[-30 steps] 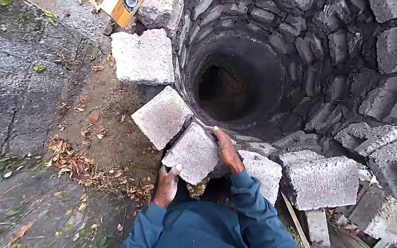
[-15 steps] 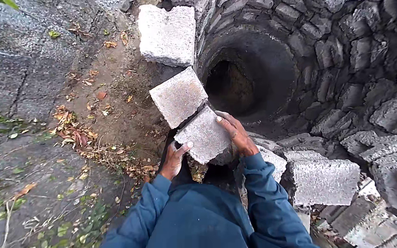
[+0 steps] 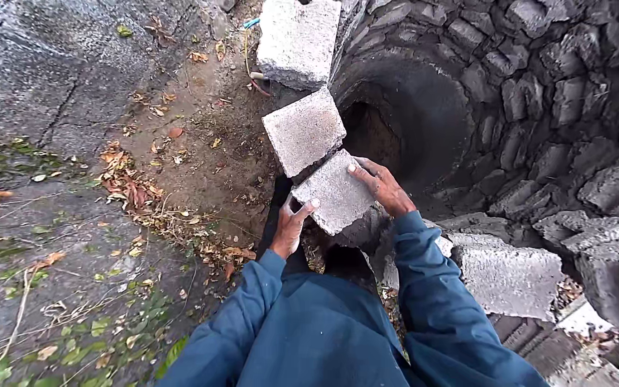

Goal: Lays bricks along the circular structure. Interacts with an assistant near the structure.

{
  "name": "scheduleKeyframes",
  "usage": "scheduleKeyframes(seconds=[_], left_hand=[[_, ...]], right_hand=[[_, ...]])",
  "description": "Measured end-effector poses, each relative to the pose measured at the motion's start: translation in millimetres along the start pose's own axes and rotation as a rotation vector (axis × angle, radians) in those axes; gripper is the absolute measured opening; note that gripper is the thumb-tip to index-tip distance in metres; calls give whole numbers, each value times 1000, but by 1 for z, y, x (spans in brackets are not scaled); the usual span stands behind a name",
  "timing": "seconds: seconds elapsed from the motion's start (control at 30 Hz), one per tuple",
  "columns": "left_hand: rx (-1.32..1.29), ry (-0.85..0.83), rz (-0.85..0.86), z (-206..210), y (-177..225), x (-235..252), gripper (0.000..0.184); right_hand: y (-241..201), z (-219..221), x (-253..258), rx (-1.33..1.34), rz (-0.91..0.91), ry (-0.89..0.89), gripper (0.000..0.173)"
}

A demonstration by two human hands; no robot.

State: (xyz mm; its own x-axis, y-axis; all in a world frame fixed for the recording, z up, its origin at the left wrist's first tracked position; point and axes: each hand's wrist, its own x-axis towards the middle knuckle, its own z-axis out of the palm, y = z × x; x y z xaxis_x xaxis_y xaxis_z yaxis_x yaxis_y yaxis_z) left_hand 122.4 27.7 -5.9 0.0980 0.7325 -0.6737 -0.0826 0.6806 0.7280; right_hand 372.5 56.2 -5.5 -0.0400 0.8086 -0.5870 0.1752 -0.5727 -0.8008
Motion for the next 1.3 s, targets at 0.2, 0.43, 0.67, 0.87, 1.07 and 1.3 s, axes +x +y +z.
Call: scheduleKeyframes(seconds=[0.2, 0.43, 0.67, 0.87, 1.07, 1.3], left_hand=[[-8, -32, -27, -5, 4, 0, 69], [21, -25, -22, -8, 10, -4, 90], [62, -73, -15, -12, 4, -8, 75], [50, -28, -44, -8, 6, -12, 73], [105, -77, -52, -14, 8, -12, 65], [79, -88, -62, -14, 12, -16, 66]], right_hand=[[-9, 5, -21, -22, 52, -6, 57], [-14, 3, -13, -88, 56, -26, 60], [-12, -2, -7, -119, 21, -53, 60], [-24, 1, -11, -362, 52, -10, 71], [-31, -2, -7, -417, 55, -46, 66], [-45, 4, -22, -596, -197, 304, 59]])
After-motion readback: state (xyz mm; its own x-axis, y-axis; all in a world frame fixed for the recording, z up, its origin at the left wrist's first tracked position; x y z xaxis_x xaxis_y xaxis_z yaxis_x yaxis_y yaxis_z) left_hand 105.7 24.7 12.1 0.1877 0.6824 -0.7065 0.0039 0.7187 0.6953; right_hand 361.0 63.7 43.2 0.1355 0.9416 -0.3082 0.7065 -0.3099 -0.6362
